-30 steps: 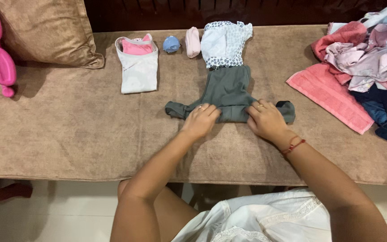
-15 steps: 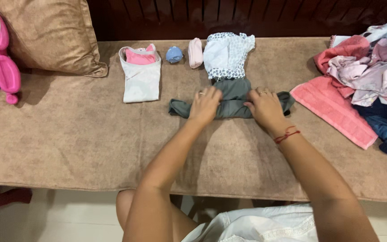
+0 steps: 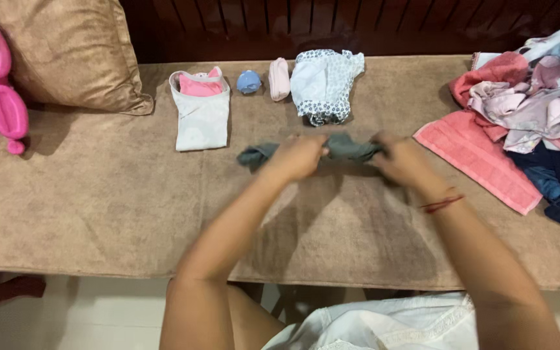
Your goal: The person folds a variety of clean clothes one by one on a bench, including a pink top, blue socks, a pink bra, a white lace top, a grey top, two pink towels, a pink baby top, a purple top, a beige bra, and a white top. Each item is folded and placed in a neat pile.
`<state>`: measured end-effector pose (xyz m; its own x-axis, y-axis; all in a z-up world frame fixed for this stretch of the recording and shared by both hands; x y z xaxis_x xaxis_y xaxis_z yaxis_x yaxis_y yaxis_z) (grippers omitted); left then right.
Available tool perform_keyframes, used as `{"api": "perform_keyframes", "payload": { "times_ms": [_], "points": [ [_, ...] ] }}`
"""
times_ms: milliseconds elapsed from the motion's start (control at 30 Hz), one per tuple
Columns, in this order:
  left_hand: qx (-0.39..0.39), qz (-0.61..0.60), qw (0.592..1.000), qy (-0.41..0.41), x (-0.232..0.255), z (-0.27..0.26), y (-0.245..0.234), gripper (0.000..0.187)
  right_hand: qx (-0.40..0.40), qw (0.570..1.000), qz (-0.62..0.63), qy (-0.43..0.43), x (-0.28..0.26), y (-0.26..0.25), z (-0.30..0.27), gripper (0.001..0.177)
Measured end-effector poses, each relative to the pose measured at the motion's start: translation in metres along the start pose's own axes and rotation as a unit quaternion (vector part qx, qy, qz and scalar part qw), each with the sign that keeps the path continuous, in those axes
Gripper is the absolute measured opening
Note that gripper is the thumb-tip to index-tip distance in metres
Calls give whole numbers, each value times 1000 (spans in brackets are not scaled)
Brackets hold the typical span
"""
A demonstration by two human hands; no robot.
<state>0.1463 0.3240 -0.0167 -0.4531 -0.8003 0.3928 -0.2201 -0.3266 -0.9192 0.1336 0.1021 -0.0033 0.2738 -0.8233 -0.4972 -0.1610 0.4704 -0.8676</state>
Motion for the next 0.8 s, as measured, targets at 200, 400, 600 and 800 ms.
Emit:
{"api": "perform_keyframes", "payload": {
  "times_ms": [200, 400, 600, 800],
  "points": [
    [-124, -169, 977, 40, -16, 28, -45, 40, -178, 943, 271, 77, 42, -7, 30, 30],
    [-25, -45, 998, -38, -20, 37, 18, 41, -181, 969, 163, 32, 73, 48, 61, 39],
    [80, 62, 995, 16, 32, 1, 87, 69, -177, 983, 9, 37, 84, 28, 40, 62],
    [76, 28, 995, -50, 36, -3, 98, 66, -156, 978, 142, 7, 35, -19, 28, 41]
  ]
}}
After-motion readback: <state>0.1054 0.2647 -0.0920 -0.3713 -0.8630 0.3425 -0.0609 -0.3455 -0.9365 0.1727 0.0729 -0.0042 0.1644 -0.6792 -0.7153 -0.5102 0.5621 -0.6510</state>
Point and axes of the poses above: each hand's wrist, its own z-axis towards the middle knuckle, its own y-axis out of the palm, x = y × z, the point moved 7 cm from there along z, towards the middle knuckle, and after that the axes turned 4 degrees about -x, right-handed, at the moved point
